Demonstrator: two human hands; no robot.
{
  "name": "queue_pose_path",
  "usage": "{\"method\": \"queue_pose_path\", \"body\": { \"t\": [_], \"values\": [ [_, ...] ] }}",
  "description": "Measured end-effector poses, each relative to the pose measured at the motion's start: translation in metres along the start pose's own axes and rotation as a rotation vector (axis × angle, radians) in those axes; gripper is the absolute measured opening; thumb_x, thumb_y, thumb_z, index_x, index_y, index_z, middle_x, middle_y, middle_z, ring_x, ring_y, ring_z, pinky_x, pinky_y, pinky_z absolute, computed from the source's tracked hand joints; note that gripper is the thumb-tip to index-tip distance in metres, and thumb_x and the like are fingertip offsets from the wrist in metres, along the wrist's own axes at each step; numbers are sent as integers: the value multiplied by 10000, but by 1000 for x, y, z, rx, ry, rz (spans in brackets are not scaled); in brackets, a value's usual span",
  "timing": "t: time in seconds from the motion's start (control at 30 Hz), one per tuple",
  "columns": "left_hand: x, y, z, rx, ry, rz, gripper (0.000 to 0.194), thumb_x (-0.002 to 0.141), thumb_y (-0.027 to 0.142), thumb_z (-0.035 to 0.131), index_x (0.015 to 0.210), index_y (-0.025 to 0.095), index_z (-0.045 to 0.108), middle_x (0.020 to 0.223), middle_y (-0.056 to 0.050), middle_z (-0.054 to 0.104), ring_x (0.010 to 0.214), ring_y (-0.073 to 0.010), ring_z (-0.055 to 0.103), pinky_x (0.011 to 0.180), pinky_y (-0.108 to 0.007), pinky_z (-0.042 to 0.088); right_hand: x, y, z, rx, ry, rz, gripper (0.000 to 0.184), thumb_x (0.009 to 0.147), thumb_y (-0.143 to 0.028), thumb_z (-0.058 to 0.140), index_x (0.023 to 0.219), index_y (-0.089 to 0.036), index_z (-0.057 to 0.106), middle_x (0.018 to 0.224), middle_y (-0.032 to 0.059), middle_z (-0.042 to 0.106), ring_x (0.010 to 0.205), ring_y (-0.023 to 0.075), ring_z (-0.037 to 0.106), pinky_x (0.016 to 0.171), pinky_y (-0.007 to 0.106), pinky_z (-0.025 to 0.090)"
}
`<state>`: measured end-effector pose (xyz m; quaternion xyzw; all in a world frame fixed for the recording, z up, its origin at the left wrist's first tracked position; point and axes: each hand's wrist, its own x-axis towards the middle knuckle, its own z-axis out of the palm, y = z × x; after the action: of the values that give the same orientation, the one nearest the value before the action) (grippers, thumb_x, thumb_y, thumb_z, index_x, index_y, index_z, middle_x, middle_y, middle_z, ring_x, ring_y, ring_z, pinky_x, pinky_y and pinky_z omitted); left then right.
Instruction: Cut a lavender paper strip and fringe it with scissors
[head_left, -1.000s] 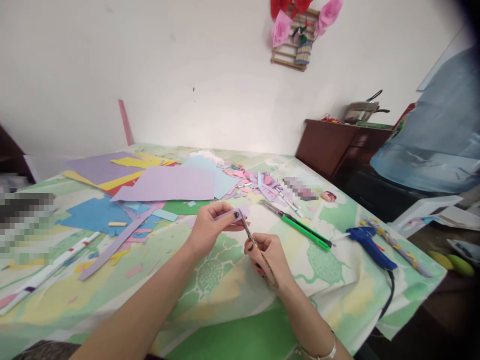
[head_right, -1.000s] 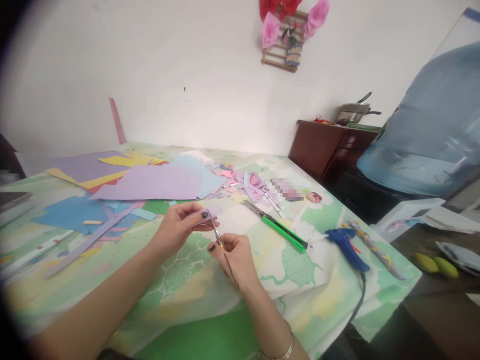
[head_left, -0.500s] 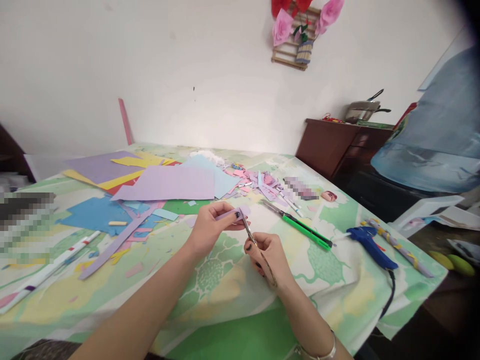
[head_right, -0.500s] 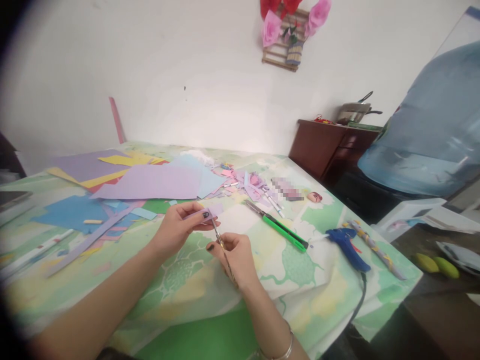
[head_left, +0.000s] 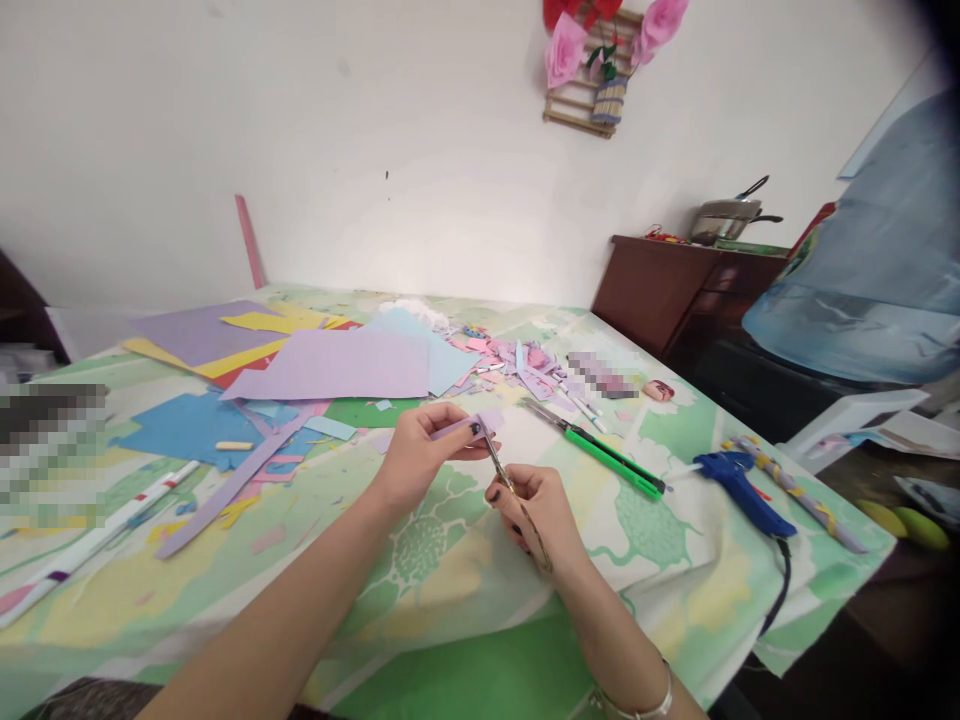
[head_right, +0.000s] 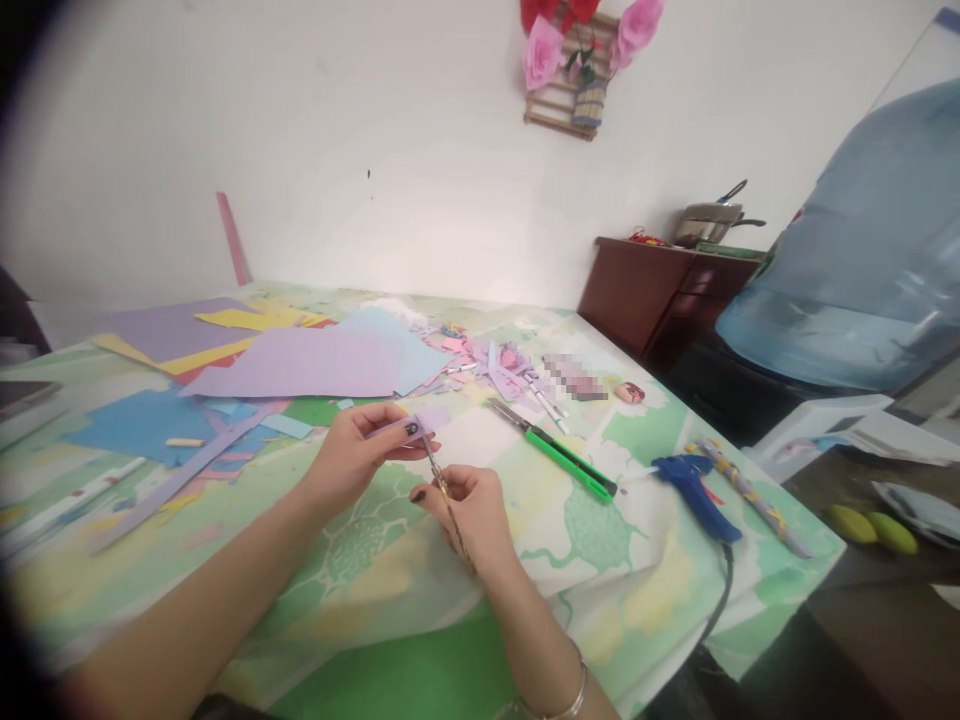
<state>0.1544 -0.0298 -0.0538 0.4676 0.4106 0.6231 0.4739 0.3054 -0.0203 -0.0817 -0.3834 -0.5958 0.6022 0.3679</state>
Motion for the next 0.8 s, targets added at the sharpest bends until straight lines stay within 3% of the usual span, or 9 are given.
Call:
{"method": "queue_pose_path", "body": {
  "t": [0.8],
  "values": [
    [-1,0,-1,0,-11,-2,189,719,306,696,716,136,612,735,-50,702,760,-234,697,784,-399,557,0,-2,1,11,17,10,278,580,-335,738,543,-155,529,335,-91,354,290,33,244,288,174,174]
  ]
}}
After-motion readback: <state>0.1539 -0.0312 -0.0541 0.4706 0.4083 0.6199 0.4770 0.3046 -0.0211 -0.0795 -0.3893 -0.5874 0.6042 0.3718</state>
